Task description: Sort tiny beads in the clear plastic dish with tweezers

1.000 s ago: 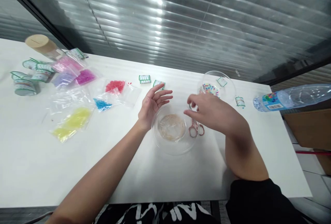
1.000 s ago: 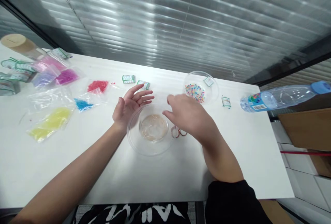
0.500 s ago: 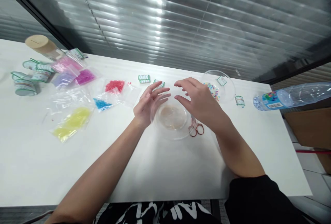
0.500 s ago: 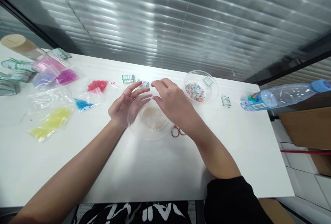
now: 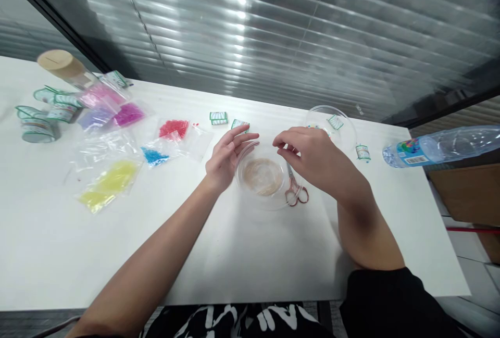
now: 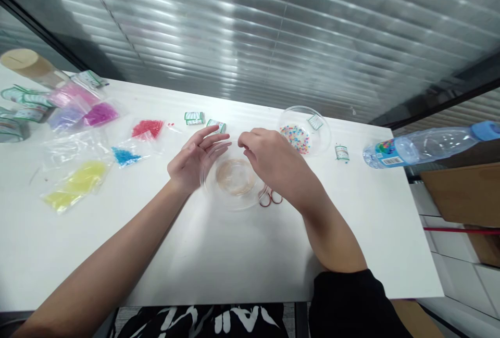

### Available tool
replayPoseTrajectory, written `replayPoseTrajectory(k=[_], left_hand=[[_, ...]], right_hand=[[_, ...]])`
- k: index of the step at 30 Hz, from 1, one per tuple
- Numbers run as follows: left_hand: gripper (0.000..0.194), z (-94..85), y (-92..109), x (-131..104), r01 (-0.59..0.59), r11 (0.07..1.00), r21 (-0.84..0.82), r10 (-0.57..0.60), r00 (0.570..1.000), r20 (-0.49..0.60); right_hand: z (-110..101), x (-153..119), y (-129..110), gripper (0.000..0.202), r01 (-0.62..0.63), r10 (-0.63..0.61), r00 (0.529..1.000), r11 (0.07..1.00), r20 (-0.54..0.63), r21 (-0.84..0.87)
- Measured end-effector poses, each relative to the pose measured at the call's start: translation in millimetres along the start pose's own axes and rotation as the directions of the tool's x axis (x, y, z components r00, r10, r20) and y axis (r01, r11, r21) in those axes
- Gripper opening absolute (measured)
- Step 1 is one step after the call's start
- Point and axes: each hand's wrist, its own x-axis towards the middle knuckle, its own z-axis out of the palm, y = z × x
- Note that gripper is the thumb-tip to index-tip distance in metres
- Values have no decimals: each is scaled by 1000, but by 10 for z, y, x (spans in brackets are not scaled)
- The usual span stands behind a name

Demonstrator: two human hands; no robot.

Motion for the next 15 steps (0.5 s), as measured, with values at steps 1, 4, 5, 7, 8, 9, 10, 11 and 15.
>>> replayPoseTrajectory(k=[1, 4, 5, 7, 8, 9, 10, 11, 15], left_hand=[[49, 2, -4, 2, 2, 1000, 9, -2, 1000, 3], [45, 12, -23, 4, 3, 1000, 21, -4, 1000, 17], [44, 16, -32, 5, 2, 1000, 24, -3, 1000, 24], [42, 22, -53, 6, -1, 999, 34, 0, 999, 33], [42, 24, -64, 6, -2, 999, 43, 0, 999, 37], [42, 25, -75, 7, -1, 999, 52, -1, 999, 39], [41, 24, -85, 8, 1, 998, 61, -3, 999, 39], [41, 22, -94, 9, 3, 998, 68, -6, 999, 38], [39, 7, -117, 7, 16, 996, 83, -17, 1000, 15]], right_hand=[[-9, -2, 6, 18, 4, -4, 1000, 1000, 20, -5], [-13, 9, 25, 23, -4, 5, 994, 1000, 107, -13], [-8, 16, 28, 24, -14, 16, 990, 1000, 138, -16], [5, 32, 29, 26, -29, 34, 981, 999, 191, -29], [15, 40, 28, 26, -35, 42, 977, 999, 209, -38], [25, 47, 27, 26, -37, 47, 973, 998, 225, -46], [38, 53, 27, 26, -38, 50, 968, 998, 244, -53], [53, 58, 29, 26, -37, 51, 962, 998, 269, -60], [150, 60, 50, 29, 12, 13, 926, 998, 376, -65]])
